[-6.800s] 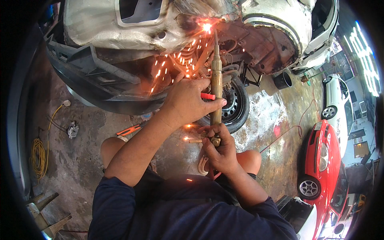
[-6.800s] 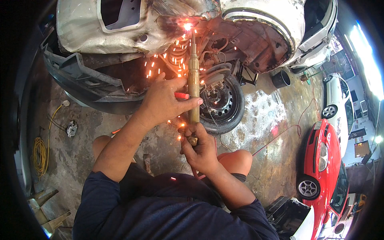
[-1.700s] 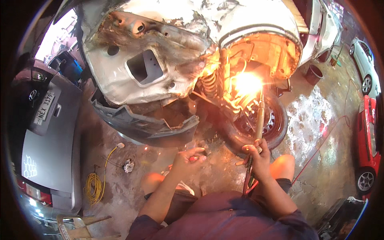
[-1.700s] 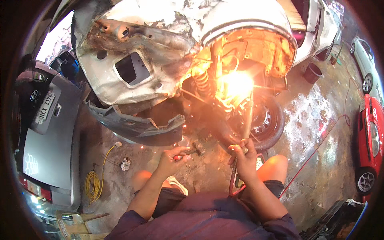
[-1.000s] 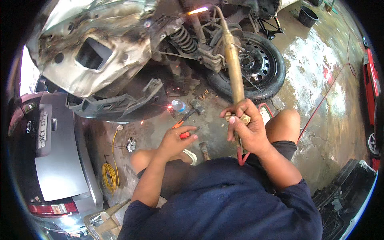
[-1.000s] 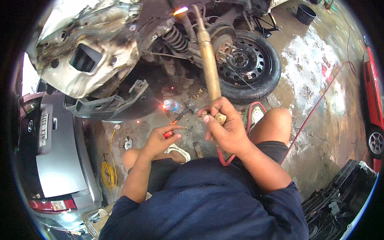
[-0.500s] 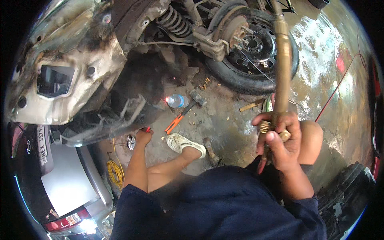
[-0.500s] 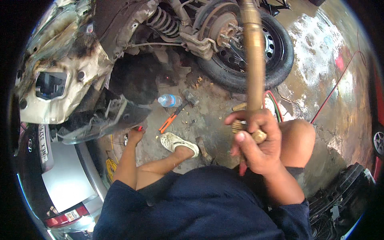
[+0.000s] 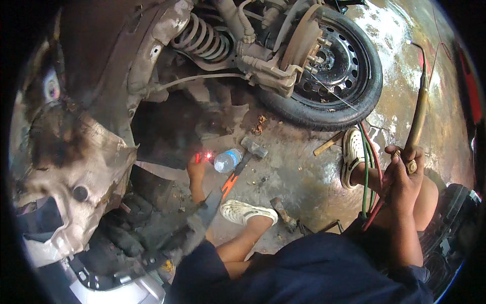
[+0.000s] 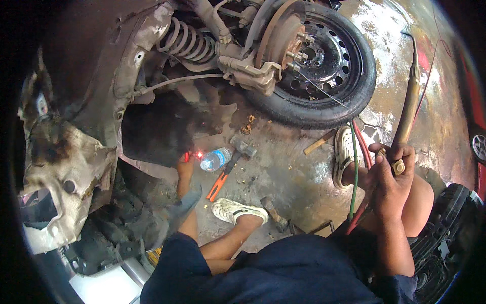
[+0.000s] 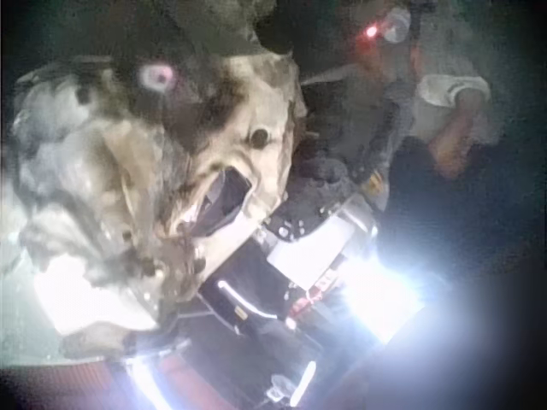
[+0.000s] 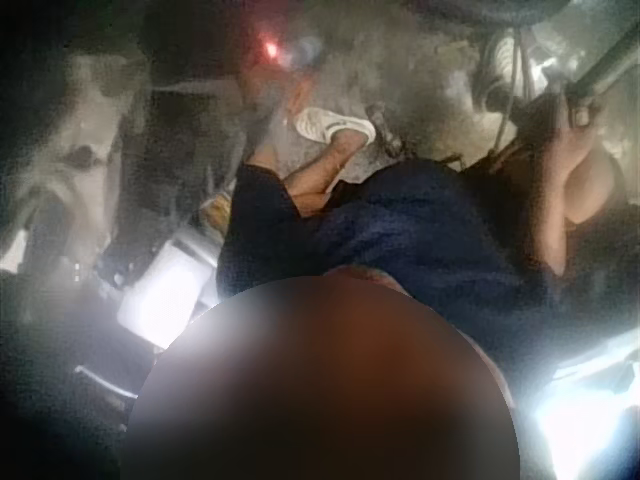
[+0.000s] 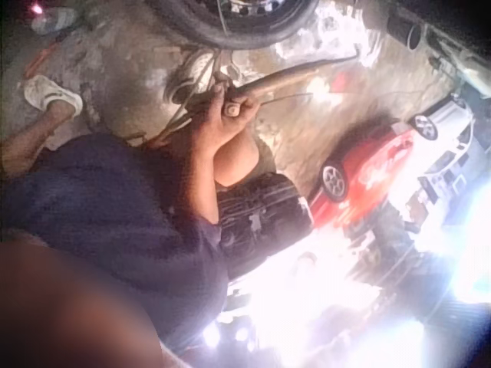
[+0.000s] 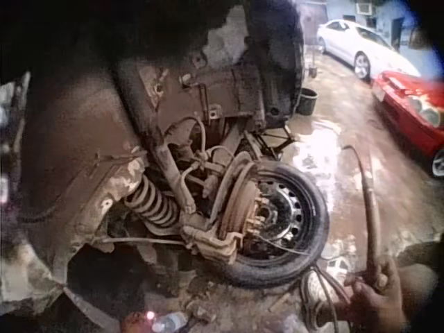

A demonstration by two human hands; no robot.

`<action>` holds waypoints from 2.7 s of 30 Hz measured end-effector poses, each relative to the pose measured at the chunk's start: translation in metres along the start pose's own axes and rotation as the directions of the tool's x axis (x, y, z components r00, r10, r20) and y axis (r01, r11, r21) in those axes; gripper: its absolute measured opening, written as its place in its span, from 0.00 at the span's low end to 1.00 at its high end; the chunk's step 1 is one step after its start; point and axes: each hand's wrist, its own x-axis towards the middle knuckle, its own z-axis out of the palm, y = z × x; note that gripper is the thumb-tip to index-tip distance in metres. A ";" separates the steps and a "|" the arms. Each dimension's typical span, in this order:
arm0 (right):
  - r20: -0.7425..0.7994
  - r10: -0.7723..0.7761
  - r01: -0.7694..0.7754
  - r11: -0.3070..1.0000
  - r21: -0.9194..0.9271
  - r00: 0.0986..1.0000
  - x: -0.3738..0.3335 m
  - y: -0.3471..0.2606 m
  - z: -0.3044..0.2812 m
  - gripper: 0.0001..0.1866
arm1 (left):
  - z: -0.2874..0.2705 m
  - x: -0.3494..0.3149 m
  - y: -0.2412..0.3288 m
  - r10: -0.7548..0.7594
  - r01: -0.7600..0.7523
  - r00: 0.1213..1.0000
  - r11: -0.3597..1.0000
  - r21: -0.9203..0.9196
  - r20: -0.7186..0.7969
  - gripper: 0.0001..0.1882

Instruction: The person uses a handheld cutting torch to cut through the front fender and wheel well area of a damaged white car. They ignite the torch, apply the flame to the metal to create a cut, and periodically reposition the tool to extend the cut line.

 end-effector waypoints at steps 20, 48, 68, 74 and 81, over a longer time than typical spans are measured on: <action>0.040 0.140 -0.143 0.987 0.074 0.989 -0.010 0.021 0.025 0.13 | 0.074 0.126 -0.027 0.254 0.500 0.850 -0.111 -0.859 0.462 0.17; 0.133 -0.146 0.185 0.913 -0.364 0.980 -0.007 0.014 0.001 0.09 | -0.351 -0.211 -0.463 -0.562 0.187 0.227 0.827 -0.530 -0.795 0.18; 0.241 -0.190 0.271 0.890 -0.367 0.952 -0.052 -0.030 -0.009 0.10 | -0.578 -0.334 -0.506 -0.348 0.093 0.024 0.934 -0.344 -0.937 0.17; 0.325 -0.232 0.306 0.931 -0.199 0.917 -0.040 -0.007 -0.016 0.11 | -0.516 -0.311 -0.488 -0.169 0.248 0.373 0.966 -0.078 -0.912 0.16; 0.357 -0.172 0.239 0.959 -0.154 0.918 -0.038 -0.006 -0.016 0.10 | -0.440 -0.347 -0.457 -0.288 0.282 0.557 0.948 -0.150 -0.779 0.16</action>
